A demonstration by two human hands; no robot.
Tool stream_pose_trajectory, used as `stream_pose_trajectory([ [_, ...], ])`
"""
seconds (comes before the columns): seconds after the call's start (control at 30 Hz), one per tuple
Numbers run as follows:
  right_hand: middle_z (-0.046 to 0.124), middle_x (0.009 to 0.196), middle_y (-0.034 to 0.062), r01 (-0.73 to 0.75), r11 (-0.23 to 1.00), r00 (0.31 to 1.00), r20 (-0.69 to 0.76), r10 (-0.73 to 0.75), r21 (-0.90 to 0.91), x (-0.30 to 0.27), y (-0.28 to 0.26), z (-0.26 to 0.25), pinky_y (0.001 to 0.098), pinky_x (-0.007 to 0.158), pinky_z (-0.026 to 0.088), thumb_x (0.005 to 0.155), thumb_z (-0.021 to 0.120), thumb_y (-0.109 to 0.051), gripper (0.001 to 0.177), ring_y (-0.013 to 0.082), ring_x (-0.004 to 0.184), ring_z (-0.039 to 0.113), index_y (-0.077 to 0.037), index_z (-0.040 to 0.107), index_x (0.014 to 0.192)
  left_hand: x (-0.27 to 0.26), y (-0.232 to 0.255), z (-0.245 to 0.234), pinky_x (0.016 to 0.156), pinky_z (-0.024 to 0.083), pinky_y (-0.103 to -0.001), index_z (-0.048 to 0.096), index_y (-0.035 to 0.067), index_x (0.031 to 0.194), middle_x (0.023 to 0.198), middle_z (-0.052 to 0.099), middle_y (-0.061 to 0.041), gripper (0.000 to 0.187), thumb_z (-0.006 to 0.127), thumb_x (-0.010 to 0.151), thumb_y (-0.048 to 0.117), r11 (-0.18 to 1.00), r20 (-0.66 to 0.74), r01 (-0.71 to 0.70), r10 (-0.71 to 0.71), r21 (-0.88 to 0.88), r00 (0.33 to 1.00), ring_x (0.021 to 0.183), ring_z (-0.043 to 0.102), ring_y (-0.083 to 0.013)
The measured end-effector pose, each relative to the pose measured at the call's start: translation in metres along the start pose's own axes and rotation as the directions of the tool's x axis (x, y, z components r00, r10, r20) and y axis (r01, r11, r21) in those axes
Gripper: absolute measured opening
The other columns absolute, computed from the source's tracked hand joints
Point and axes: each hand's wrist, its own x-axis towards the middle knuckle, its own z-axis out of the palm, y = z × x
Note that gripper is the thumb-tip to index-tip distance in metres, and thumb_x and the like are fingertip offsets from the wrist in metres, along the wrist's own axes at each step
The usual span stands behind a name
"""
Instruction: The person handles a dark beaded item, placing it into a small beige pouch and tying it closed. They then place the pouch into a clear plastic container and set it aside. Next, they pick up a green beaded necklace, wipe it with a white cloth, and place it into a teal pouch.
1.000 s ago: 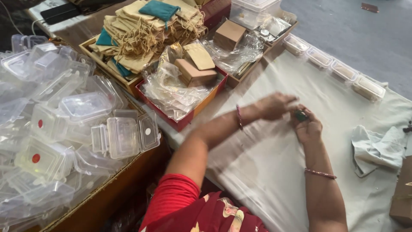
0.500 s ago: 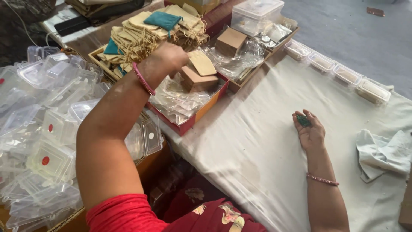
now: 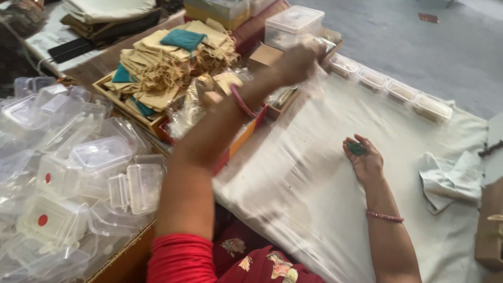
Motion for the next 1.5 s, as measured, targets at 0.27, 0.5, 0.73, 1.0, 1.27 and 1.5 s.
stream_pose_trajectory([
  [0.27,0.066,0.119,0.0216,-0.031,1.0,0.999,0.022,0.031,0.006,0.0,0.001,-0.006,0.0469,0.1,0.059,0.109,0.05,-0.018,0.027,0.0362,0.111,0.068,0.001,0.054,0.127,-0.006,0.062,0.211,0.073,0.061,-0.035,0.079,0.011,0.091,0.09,0.079,-0.008,0.012,0.071,0.085,0.004,0.876,-0.277,-0.078,-0.065,-0.475,0.959,0.081,0.077,-0.0201],
  [0.5,0.071,0.112,0.0198,-0.096,0.991,0.995,0.003,0.097,-0.09,-0.011,-0.009,0.015,0.0407,0.093,0.061,0.102,0.058,-0.016,0.028,0.0294,0.103,0.072,0.004,0.064,0.12,-0.026,0.054,0.308,0.079,0.063,-0.028,0.074,0.003,0.114,0.105,0.078,-0.009,0.032,0.077,0.081,0.002,0.328,-0.072,0.03,-0.295,-0.944,0.953,0.09,0.075,-0.016],
  [0.73,0.07,0.113,0.0169,-0.136,0.986,0.99,-0.047,0.132,-0.095,-0.006,-0.01,0.017,0.0386,0.092,0.063,0.102,0.058,-0.013,0.025,0.0256,0.102,0.073,0.006,0.062,0.119,-0.032,0.064,0.28,0.073,0.058,-0.022,0.072,0.001,0.119,0.091,0.075,-0.006,0.032,0.079,0.088,0.004,0.219,-0.052,0.012,-0.287,-0.976,0.957,0.082,0.069,-0.0088],
  [1.0,0.072,0.102,0.0188,-0.159,0.976,0.984,-0.103,0.145,-0.147,-0.01,-0.009,0.02,0.0343,0.08,0.064,0.104,0.061,-0.014,0.023,0.0281,0.093,0.074,0.008,0.063,0.109,-0.038,0.067,0.267,0.062,0.049,-0.022,0.067,0.003,0.116,0.08,0.066,-0.001,0.037,0.084,0.087,0.018,0.375,-0.103,0.041,-0.356,-0.926,0.929,0.07,0.058,-0.0071],
  [1.27,0.072,0.105,0.0164,-0.115,0.985,0.989,-0.106,0.101,-0.131,-0.009,-0.006,0.012,0.0315,0.083,0.065,0.101,0.062,-0.006,0.017,0.0273,0.098,0.075,0.008,0.064,0.111,-0.037,0.069,0.273,0.058,0.058,-0.026,0.064,0.004,0.116,0.083,0.069,-0.007,0.034,0.08,0.09,0.018,0.371,-0.072,0.074,-0.365,-0.926,0.928,0.069,0.067,-0.0099],
  [1.5,0.069,0.095,0.0105,-0.089,0.981,0.972,-0.229,0.049,-0.17,-0.006,0.0,0.007,0.0305,0.076,0.066,0.099,0.069,-0.009,0.013,0.018,0.082,0.071,0.003,0.066,0.098,-0.049,0.083,0.264,0.09,0.055,-0.039,0.065,0.013,0.126,0.116,0.065,-0.015,0.034,0.072,0.094,0.023,0.721,-0.289,0.02,-0.303,-0.693,0.908,0.106,0.062,-0.0236],
])
